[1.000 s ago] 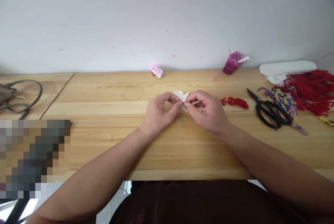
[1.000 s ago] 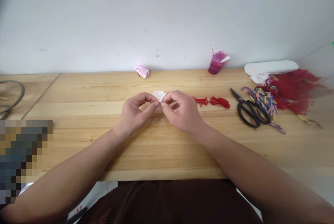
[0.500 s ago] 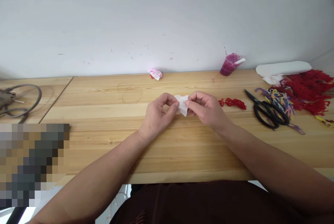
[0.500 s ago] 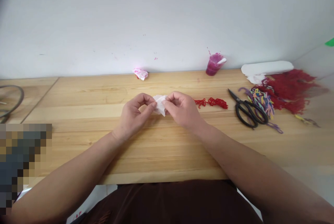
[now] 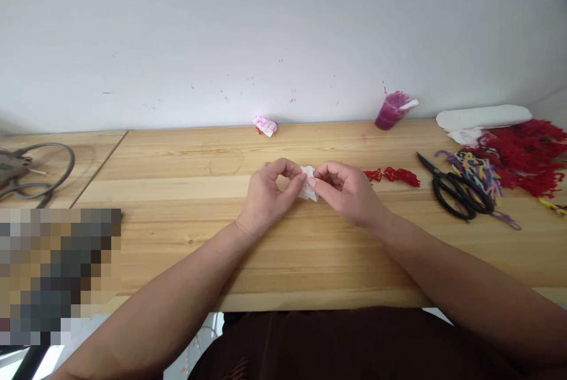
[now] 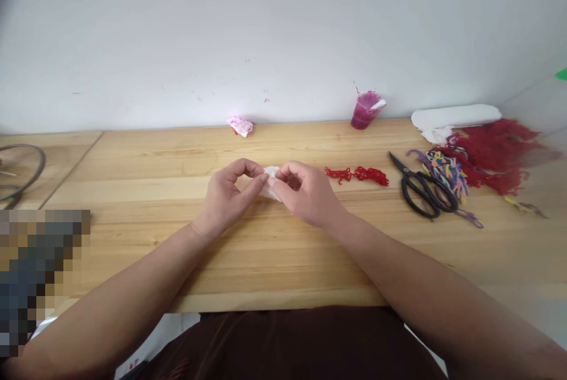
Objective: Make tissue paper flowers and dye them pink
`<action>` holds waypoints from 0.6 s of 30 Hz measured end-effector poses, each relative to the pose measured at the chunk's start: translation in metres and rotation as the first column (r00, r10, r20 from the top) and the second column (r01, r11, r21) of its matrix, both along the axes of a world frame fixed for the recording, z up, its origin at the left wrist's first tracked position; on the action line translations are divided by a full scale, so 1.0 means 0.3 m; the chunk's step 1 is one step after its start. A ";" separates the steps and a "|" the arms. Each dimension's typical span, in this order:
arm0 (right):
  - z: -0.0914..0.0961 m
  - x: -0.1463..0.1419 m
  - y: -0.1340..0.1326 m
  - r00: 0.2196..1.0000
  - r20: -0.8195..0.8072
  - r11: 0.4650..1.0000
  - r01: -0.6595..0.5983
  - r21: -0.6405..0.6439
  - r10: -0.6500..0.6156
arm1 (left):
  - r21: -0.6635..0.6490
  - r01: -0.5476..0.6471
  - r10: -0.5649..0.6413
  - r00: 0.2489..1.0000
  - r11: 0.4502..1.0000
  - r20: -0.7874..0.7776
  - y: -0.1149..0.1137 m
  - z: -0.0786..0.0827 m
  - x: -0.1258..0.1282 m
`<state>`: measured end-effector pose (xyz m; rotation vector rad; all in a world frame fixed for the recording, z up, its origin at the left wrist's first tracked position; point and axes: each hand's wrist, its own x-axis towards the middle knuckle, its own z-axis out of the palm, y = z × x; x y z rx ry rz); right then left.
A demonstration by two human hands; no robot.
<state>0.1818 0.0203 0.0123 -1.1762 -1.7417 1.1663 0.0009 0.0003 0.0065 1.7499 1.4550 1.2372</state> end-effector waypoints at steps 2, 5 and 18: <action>-0.002 0.002 0.009 0.999 -0.033 0.998 0.008 -0.061 -0.010 | 0.025 0.026 -0.025 0.998 0.999 -0.059 -0.004 0.000 0.002; -0.003 0.003 0.020 0.994 -0.108 0.993 0.024 -0.114 -0.036 | 0.032 0.059 -0.056 0.995 0.998 -0.088 -0.009 0.001 0.001; -0.002 -0.006 -0.014 1.000 -0.018 0.983 0.006 0.183 -0.003 | -0.095 0.050 -0.040 0.993 0.994 0.111 0.002 0.012 -0.004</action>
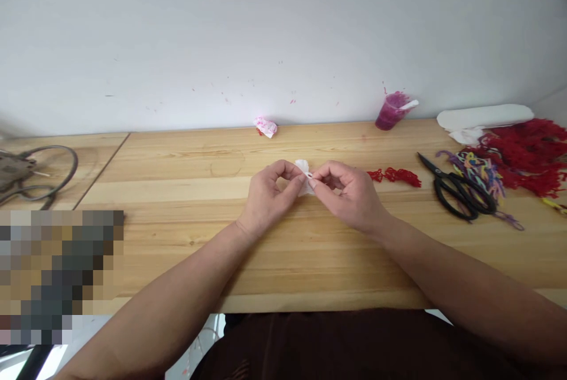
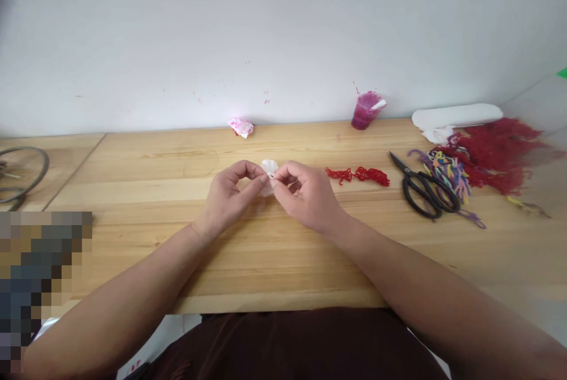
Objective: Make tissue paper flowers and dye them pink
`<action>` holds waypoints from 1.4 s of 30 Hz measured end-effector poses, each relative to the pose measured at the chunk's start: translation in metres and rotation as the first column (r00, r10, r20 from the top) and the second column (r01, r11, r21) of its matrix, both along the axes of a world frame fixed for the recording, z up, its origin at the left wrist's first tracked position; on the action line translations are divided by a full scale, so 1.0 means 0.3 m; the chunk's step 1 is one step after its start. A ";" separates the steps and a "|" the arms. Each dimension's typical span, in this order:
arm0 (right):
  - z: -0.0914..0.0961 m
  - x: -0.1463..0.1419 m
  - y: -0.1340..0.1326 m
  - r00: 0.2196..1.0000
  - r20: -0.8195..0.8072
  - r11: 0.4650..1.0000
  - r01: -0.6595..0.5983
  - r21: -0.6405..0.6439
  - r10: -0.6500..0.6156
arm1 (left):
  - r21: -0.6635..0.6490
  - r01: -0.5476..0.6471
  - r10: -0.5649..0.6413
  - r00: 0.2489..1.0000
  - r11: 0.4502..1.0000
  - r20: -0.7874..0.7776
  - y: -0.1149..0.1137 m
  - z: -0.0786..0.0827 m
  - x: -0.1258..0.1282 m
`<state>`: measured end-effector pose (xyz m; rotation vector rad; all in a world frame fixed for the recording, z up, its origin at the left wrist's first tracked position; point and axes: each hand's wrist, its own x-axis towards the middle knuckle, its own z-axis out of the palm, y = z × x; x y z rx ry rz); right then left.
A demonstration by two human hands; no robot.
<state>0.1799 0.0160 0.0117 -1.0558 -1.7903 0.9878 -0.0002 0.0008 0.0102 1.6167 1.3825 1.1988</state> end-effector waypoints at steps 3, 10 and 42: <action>0.000 0.002 0.005 0.998 -0.055 1.000 -0.026 -0.009 0.025 | -0.007 0.005 -0.004 0.998 1.000 0.059 0.008 -0.006 -0.006; -0.007 0.017 0.035 0.998 -0.019 0.998 0.053 -0.040 -0.053 | 0.014 0.095 -0.096 0.989 0.995 0.109 0.017 -0.006 -0.020; 0.028 0.025 0.023 0.983 0.166 0.979 0.049 0.196 -0.083 | -0.165 0.075 -0.051 0.988 0.983 0.148 0.016 -0.009 -0.018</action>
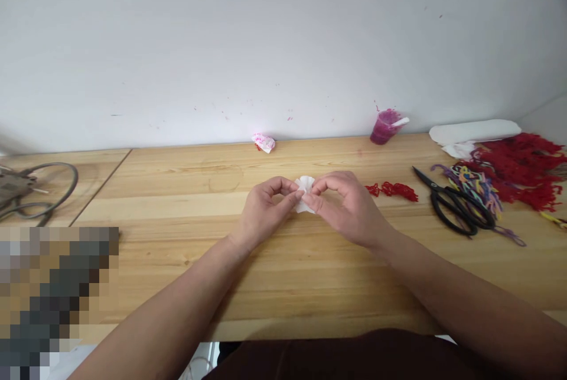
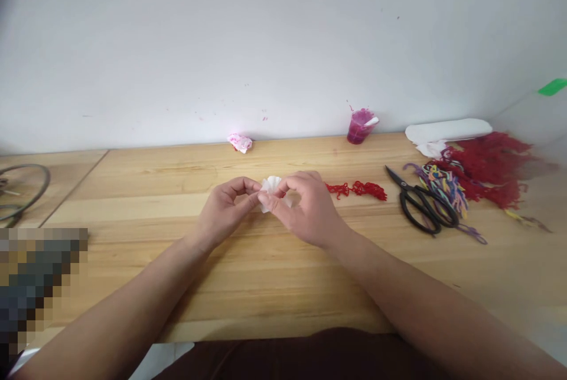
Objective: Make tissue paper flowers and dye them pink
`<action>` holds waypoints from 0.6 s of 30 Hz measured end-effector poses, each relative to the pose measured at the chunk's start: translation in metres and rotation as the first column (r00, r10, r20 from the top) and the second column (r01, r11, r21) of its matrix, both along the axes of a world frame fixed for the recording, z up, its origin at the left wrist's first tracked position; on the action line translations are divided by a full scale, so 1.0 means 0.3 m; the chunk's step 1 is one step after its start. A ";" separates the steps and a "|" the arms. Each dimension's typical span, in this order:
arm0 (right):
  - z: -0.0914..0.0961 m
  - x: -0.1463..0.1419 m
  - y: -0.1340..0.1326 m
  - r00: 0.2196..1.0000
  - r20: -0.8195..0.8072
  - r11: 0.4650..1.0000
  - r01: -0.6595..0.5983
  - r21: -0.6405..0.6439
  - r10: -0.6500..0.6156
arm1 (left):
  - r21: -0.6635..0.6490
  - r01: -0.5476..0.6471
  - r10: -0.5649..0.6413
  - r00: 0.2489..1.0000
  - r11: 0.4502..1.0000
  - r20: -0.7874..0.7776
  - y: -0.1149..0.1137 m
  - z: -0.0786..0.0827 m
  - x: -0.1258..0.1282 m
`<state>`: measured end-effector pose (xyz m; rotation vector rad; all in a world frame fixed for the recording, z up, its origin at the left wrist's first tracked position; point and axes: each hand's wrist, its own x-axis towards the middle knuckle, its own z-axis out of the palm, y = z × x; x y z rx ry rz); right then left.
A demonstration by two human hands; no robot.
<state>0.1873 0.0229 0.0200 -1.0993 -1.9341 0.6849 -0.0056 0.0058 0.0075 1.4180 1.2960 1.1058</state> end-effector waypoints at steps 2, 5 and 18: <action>-0.006 -0.009 -0.005 0.999 0.033 1.000 0.013 -0.027 -0.012 | 0.039 0.006 -0.004 0.998 0.999 -0.060 -0.003 -0.001 0.004; -0.016 -0.016 -0.002 0.999 0.023 0.993 0.028 -0.115 -0.025 | 0.039 0.028 -0.026 0.997 0.999 -0.067 -0.004 -0.003 0.006; -0.008 0.037 0.045 0.992 -0.115 0.987 0.041 -0.158 -0.059 | 0.100 0.111 -0.108 0.993 0.989 -0.039 0.015 0.014 -0.024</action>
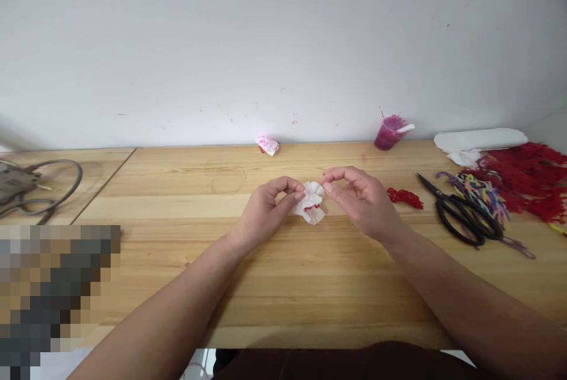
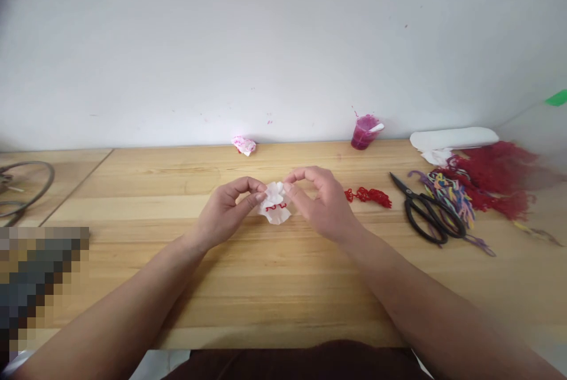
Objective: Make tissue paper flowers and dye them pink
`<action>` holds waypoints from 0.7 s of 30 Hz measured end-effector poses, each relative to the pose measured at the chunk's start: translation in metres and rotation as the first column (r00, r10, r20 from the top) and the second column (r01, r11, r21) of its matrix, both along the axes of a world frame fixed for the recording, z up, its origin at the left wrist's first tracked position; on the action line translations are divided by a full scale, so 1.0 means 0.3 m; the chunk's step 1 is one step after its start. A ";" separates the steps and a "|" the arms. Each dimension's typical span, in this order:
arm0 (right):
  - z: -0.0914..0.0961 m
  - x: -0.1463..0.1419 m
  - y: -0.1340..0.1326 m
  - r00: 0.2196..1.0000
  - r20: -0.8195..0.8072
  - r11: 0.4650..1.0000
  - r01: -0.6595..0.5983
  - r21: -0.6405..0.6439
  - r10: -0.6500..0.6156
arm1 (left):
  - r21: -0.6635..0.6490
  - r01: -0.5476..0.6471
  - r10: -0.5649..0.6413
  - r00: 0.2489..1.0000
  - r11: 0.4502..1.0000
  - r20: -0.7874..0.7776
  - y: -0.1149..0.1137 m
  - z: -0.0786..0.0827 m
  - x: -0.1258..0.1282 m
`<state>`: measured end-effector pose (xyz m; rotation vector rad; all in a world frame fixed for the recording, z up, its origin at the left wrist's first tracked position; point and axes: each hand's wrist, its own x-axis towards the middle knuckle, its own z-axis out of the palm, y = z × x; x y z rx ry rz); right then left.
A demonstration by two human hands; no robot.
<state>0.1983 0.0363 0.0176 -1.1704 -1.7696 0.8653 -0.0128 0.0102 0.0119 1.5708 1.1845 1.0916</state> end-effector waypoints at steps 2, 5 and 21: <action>0.010 0.010 0.004 0.999 0.024 0.999 -0.043 0.025 0.042 | 0.005 0.074 -0.074 0.997 0.997 0.004 -0.003 0.002 -0.002; 0.018 0.012 -0.003 0.983 0.044 0.982 -0.174 -0.070 0.178 | 0.011 0.159 -0.159 0.987 0.987 0.030 -0.007 0.001 -0.005; -0.012 -0.045 -0.015 0.836 -0.532 0.753 -0.264 -0.603 -0.134 | 0.496 0.117 0.046 0.951 0.860 -0.305 -0.049 0.055 -0.004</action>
